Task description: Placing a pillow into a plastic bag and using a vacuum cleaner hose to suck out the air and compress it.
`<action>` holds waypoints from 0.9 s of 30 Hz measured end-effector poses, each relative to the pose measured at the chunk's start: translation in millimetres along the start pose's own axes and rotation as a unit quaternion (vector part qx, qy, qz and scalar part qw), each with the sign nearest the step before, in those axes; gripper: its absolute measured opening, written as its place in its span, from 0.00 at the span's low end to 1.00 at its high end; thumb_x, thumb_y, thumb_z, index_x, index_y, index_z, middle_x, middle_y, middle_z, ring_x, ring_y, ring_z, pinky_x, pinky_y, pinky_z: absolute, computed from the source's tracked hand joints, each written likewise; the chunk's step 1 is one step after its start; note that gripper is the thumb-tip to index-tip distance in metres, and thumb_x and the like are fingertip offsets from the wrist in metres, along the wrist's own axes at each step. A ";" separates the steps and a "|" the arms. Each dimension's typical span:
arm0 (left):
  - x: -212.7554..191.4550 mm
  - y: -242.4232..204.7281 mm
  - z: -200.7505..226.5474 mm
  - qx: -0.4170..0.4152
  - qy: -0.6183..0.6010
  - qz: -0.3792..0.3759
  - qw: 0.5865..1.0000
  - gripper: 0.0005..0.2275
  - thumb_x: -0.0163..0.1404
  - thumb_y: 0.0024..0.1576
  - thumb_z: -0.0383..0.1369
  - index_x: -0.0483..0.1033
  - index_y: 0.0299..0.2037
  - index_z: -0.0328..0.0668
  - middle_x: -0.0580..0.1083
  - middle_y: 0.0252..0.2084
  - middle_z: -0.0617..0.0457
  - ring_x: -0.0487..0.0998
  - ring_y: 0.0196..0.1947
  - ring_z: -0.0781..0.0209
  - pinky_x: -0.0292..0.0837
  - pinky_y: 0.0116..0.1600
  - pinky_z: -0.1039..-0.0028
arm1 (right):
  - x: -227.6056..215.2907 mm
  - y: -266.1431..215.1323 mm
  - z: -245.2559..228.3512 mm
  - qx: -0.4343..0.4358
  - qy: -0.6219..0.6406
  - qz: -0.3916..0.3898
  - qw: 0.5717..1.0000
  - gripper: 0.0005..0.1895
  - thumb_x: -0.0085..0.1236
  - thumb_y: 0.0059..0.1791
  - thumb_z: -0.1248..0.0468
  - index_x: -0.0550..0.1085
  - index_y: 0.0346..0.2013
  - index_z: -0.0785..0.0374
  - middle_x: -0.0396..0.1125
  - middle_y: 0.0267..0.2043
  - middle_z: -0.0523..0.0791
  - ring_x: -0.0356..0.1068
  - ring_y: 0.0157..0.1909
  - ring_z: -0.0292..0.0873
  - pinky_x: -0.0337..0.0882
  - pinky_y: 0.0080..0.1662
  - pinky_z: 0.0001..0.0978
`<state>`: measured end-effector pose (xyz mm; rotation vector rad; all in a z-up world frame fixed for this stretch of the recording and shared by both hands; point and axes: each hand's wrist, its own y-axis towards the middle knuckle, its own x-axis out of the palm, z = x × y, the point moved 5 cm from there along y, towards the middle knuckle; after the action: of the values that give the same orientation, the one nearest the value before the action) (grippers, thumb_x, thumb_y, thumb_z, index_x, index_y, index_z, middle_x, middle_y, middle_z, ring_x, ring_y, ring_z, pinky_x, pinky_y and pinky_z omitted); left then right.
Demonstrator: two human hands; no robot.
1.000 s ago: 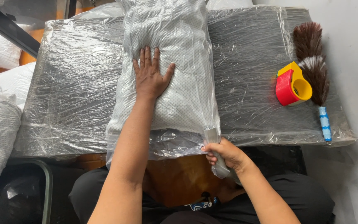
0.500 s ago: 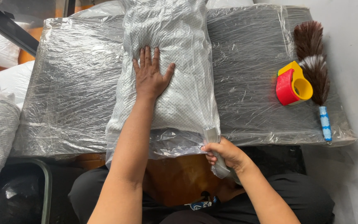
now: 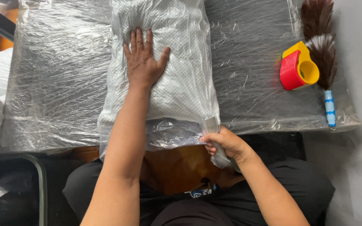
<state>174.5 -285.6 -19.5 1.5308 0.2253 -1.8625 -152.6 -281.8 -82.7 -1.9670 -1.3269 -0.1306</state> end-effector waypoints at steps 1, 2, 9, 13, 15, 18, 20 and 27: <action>-0.8 -0.3 0.2 0.002 -0.003 0.006 1.000 0.39 0.34 0.61 0.63 0.56 0.74 0.39 0.51 0.76 0.37 0.43 0.76 0.43 0.31 0.74 0.46 | 0.2 -0.1 -0.1 0.002 -0.001 -0.001 1.000 0.06 0.58 0.45 0.70 0.69 0.27 0.64 0.60 0.16 0.44 0.61 0.17 0.37 0.65 0.24 0.31; 0.7 -0.4 0.1 0.002 -0.004 0.003 1.000 0.39 0.34 0.61 0.63 0.56 0.74 0.39 0.51 0.76 0.37 0.43 0.76 0.43 0.31 0.74 0.46 | -1.3 0.3 1.1 0.004 0.000 0.001 1.000 0.06 0.58 0.45 0.70 0.69 0.27 0.64 0.60 0.16 0.44 0.61 0.17 0.37 0.65 0.24 0.31; 2.3 0.1 -1.5 0.000 -0.003 0.008 1.000 0.39 0.33 0.62 0.63 0.55 0.74 0.40 0.50 0.76 0.37 0.42 0.76 0.44 0.32 0.74 0.47 | -2.3 1.7 2.3 0.002 0.001 -0.001 1.000 0.05 0.58 0.45 0.71 0.69 0.28 0.64 0.61 0.17 0.44 0.61 0.17 0.37 0.65 0.24 0.30; 2.4 0.3 -1.5 -0.004 -0.003 0.003 1.000 0.40 0.31 0.61 0.64 0.55 0.74 0.40 0.50 0.76 0.37 0.42 0.76 0.44 0.31 0.74 0.48 | -1.9 2.0 1.7 0.005 -0.002 0.005 1.000 0.06 0.59 0.44 0.71 0.69 0.27 0.65 0.61 0.17 0.44 0.61 0.17 0.37 0.65 0.24 0.30; 0.6 0.9 -1.0 -0.006 -0.001 0.000 1.000 0.40 0.31 0.61 0.64 0.55 0.74 0.40 0.50 0.76 0.37 0.42 0.76 0.44 0.31 0.74 0.48 | -1.7 2.7 1.2 0.003 -0.001 0.002 1.000 0.05 0.59 0.45 0.71 0.70 0.27 0.65 0.61 0.17 0.44 0.61 0.17 0.37 0.64 0.24 0.30; 1.9 0.0 -1.4 -0.008 0.003 -0.006 1.000 0.40 0.31 0.61 0.64 0.54 0.74 0.41 0.49 0.76 0.38 0.42 0.76 0.44 0.30 0.74 0.48 | -0.5 1.6 0.9 0.003 -0.001 0.004 1.000 0.05 0.58 0.45 0.71 0.70 0.26 0.66 0.61 0.16 0.45 0.60 0.17 0.37 0.64 0.24 0.30; 2.9 -0.1 -1.7 -0.009 0.006 -0.008 1.000 0.40 0.30 0.61 0.64 0.54 0.74 0.41 0.49 0.76 0.38 0.42 0.77 0.45 0.30 0.75 0.49 | 0.0 1.2 0.4 0.003 -0.005 0.009 1.000 0.05 0.58 0.45 0.71 0.70 0.26 0.65 0.61 0.16 0.45 0.60 0.17 0.37 0.65 0.24 0.30; 3.6 0.9 -1.7 -0.013 0.009 -0.016 1.000 0.40 0.29 0.60 0.65 0.53 0.74 0.42 0.49 0.77 0.39 0.41 0.77 0.46 0.29 0.75 0.49 | -1.2 2.2 1.4 0.001 -0.014 0.008 1.000 0.05 0.58 0.45 0.70 0.70 0.26 0.65 0.61 0.16 0.45 0.60 0.17 0.37 0.64 0.24 0.31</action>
<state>176.2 -286.8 -23.0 1.5352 0.2837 -1.8633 -151.7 -282.3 -85.4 -1.9841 -1.3281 -0.0957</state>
